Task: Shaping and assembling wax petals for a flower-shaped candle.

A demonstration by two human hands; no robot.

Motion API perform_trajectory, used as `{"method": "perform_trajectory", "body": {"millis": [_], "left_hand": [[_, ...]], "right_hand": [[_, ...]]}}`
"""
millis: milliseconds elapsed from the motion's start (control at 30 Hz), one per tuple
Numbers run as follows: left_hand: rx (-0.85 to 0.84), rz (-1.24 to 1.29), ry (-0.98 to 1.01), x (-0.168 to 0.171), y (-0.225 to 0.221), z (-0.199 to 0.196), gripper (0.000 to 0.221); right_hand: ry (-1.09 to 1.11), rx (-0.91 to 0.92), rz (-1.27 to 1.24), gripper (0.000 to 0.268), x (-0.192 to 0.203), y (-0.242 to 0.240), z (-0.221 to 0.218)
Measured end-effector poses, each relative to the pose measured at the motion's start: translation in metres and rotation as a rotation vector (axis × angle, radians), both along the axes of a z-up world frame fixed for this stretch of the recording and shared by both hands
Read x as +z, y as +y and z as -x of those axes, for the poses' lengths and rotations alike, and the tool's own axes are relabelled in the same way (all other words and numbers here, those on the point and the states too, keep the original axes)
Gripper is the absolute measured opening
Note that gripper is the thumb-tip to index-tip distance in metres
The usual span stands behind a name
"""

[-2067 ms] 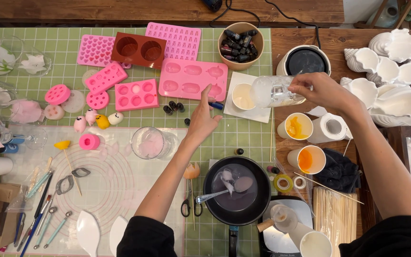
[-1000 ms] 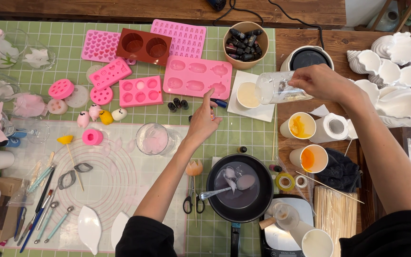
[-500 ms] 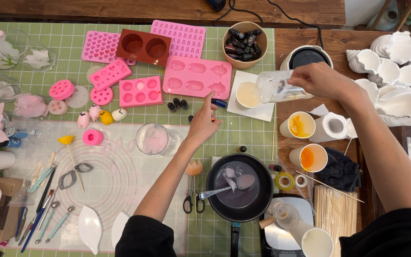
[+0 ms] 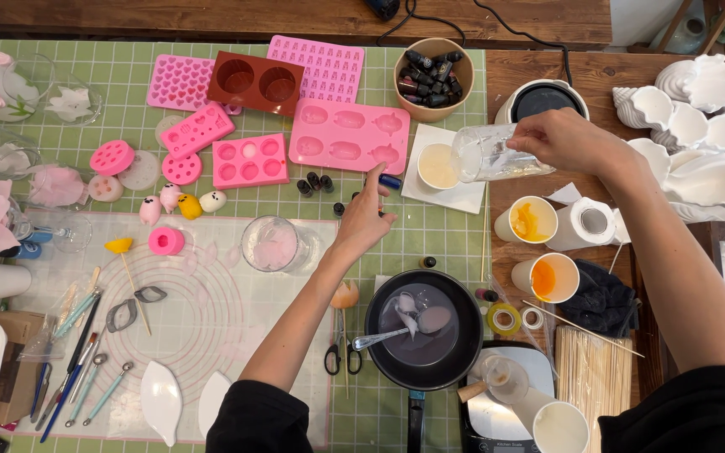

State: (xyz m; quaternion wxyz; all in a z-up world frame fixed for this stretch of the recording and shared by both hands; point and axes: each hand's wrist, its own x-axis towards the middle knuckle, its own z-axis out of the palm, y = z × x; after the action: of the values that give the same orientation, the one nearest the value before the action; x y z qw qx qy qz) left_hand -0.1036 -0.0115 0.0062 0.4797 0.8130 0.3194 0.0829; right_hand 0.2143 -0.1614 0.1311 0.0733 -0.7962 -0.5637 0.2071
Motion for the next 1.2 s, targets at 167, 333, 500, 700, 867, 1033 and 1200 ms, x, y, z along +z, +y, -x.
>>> {"method": "perform_trajectory", "body": {"millis": [167, 333, 500, 700, 867, 1033, 1200], "left_hand": [[-0.01, -0.007, 0.041, 0.006, -0.002, -0.002, 0.099], [-0.012, -0.004, 0.021, 0.011, -0.004, -0.004, 0.1], [-0.018, -0.002, 0.019, 0.016, -0.005, -0.004, 0.1], [-0.021, 0.0, 0.039, 0.02, -0.006, -0.004, 0.099], [-0.015, 0.009, 0.021, 0.018, -0.005, -0.003, 0.1], [-0.011, 0.004, 0.025, 0.016, -0.004, -0.002, 0.1], [-0.006, 0.014, 0.015, 0.014, -0.004, -0.001, 0.098]], "right_hand": [[0.001, 0.016, -0.018, 0.036, 0.0, 0.0, -0.001], [-0.007, 0.036, -0.035, 0.036, 0.0, -0.001, -0.002], [-0.016, 0.037, -0.033, 0.037, 0.002, -0.001, -0.002], [-0.02, 0.002, 0.007, 0.038, 0.006, 0.0, 0.002], [-0.016, 0.025, -0.021, 0.037, 0.004, -0.001, 0.0], [-0.008, 0.016, -0.017, 0.036, 0.005, -0.001, 0.001], [-0.021, 0.015, -0.019, 0.036, 0.002, -0.002, -0.001]]}}
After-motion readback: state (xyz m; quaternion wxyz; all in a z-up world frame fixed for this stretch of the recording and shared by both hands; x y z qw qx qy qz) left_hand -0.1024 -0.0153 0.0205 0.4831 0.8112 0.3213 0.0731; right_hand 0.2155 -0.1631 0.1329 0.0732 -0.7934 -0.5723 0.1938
